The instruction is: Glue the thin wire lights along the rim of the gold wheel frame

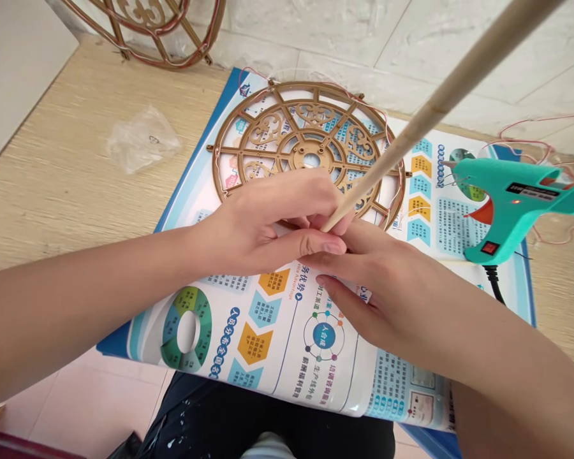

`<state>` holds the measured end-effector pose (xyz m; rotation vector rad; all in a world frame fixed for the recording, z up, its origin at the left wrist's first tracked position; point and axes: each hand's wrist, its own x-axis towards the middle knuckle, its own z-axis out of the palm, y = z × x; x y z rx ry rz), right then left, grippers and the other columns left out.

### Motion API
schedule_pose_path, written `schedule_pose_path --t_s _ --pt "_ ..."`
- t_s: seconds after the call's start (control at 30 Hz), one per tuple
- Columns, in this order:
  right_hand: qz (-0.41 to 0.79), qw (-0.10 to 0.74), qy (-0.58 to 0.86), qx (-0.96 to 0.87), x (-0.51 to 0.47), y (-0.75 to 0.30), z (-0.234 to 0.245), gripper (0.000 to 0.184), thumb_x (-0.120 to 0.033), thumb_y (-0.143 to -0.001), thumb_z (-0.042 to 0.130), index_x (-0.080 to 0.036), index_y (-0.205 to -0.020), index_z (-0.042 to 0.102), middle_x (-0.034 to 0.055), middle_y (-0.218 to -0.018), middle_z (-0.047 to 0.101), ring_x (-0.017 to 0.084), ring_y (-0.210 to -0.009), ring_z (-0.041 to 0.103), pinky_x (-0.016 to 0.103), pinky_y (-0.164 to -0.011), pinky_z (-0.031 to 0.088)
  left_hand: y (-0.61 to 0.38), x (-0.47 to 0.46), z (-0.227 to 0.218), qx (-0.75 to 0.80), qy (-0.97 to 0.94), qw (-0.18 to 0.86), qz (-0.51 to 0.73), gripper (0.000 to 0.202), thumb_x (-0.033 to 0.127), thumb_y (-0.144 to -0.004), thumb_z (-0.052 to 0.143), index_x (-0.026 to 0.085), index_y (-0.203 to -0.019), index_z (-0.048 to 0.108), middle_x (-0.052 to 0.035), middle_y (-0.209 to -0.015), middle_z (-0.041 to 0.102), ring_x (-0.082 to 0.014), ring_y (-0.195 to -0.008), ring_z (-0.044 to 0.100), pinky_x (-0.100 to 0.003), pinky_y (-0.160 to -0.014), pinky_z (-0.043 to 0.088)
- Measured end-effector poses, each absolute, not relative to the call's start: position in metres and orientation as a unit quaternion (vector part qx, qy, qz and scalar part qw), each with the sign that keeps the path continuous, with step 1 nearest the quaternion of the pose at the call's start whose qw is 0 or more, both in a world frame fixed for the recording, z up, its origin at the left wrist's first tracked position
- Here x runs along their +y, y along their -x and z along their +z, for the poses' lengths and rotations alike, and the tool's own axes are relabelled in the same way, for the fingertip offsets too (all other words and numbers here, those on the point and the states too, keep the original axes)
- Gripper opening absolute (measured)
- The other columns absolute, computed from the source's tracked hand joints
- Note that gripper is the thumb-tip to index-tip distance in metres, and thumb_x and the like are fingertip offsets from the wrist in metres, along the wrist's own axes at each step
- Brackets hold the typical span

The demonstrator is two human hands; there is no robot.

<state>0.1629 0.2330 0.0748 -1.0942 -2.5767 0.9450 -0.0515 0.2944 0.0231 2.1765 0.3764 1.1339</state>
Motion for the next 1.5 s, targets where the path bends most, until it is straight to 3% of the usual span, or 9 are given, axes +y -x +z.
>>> schedule_pose_path --t_s 0.23,0.4,0.63,0.77,0.9,1.0,1.17,1.33,1.5 --pt "0.306 0.059 0.387 -0.868 0.228 -0.159 0.076 0.028 -0.01 -0.102 0.047 -0.015 -0.111 0.073 0.0159 -0.119 0.066 0.031 -0.107 0.065 0.053 -0.089 0.06 0.052 0.296 0.023 0.137 -0.832 0.323 0.43 0.015 0.028 -0.102 0.068 0.023 -0.088 0.063 0.0004 -0.082 0.067 -0.0141 -0.078 0.065 -0.03 -0.073 0.053" --pt "0.272 0.067 0.392 -0.877 0.22 -0.16 0.078 0.019 -0.016 -0.103 0.05 -0.017 -0.107 0.068 0.0155 -0.124 0.064 0.031 -0.112 0.065 0.052 -0.088 0.06 0.051 0.292 0.025 0.155 -0.822 0.34 0.43 0.014 0.03 -0.102 0.068 0.024 -0.09 0.064 0.0007 -0.082 0.067 -0.0142 -0.078 0.064 -0.029 -0.074 0.053" --pt "0.295 0.066 0.427 -0.852 0.218 -0.168 0.086 0.016 -0.019 -0.103 0.053 -0.022 -0.112 0.066 0.0076 -0.112 0.068 0.023 -0.095 0.071 0.044 -0.08 0.06 0.051 0.291 0.024 0.171 -0.816 0.347 0.43 0.018 0.031 -0.1 0.071 0.023 -0.086 0.066 0.0011 -0.079 0.067 -0.0139 -0.078 0.065 -0.028 -0.07 0.054" --pt "0.308 0.066 0.435 -0.843 0.219 -0.167 0.084 0.014 -0.019 -0.103 0.054 -0.022 -0.111 0.066 0.0096 -0.124 0.066 0.026 -0.106 0.071 0.044 -0.085 0.062 0.051 0.293 0.023 0.169 -0.823 0.336 0.425 0.019 0.035 -0.1 0.071 0.025 -0.086 0.066 0.0006 -0.078 0.068 -0.0154 -0.076 0.066 -0.031 -0.07 0.055" --pt "0.321 0.055 0.445 -0.834 0.22 -0.166 0.082 0.011 -0.023 -0.104 0.055 -0.022 -0.106 0.066 0.0095 -0.126 0.063 0.027 -0.112 0.07 0.049 -0.101 0.059 0.052 0.293 0.023 0.159 -0.826 0.328 0.43 0.015 0.034 -0.1 0.072 0.026 -0.088 0.066 0.0005 -0.079 0.067 -0.0162 -0.078 0.063 -0.032 -0.07 0.054" --pt "0.324 0.057 0.443 -0.834 0.222 -0.168 0.08 0.012 -0.025 -0.104 0.057 -0.022 -0.11 0.067 0.0085 -0.127 0.062 0.024 -0.107 0.07 0.051 -0.109 0.056 0.053 0.29 0.024 0.185 -0.821 0.343 0.418 0.017 0.033 -0.102 0.07 0.024 -0.087 0.065 0.0009 -0.082 0.065 -0.0147 -0.081 0.062 -0.03 -0.072 0.053" --pt "0.339 0.057 0.429 -0.835 0.23 -0.174 0.08 0.026 -0.026 -0.104 0.057 -0.027 -0.127 0.069 0.0074 -0.131 0.061 0.025 -0.117 0.067 0.046 -0.102 0.058 0.054 0.289 0.028 0.188 -0.823 0.359 0.398 0.018 0.034 -0.102 0.069 0.023 -0.088 0.065 0.0012 -0.083 0.065 -0.0138 -0.082 0.061 -0.029 -0.074 0.052" --pt "0.346 0.054 0.414 -0.84 0.229 -0.174 0.08 0.031 -0.022 -0.103 0.057 -0.03 -0.131 0.068 0.0047 -0.136 0.061 0.022 -0.121 0.066 0.041 -0.101 0.058 0.054 0.29 0.027 0.189 -0.821 0.358 0.403 0.018 0.035 -0.102 0.069 0.025 -0.088 0.064 0.001 -0.081 0.065 -0.0151 -0.08 0.061 -0.032 -0.073 0.051" --pt "0.334 0.062 0.414 -0.844 0.228 -0.174 0.079 0.029 -0.02 -0.105 0.054 -0.026 -0.129 0.067 0.0044 -0.137 0.06 0.019 -0.125 0.063 0.037 -0.105 0.055 0.054 0.289 0.026 0.203 -0.823 0.347 0.402 0.021 0.037 -0.103 0.066 0.023 -0.087 0.065 0.0004 -0.079 0.065 -0.0147 -0.08 0.062 -0.029 -0.072 0.051"
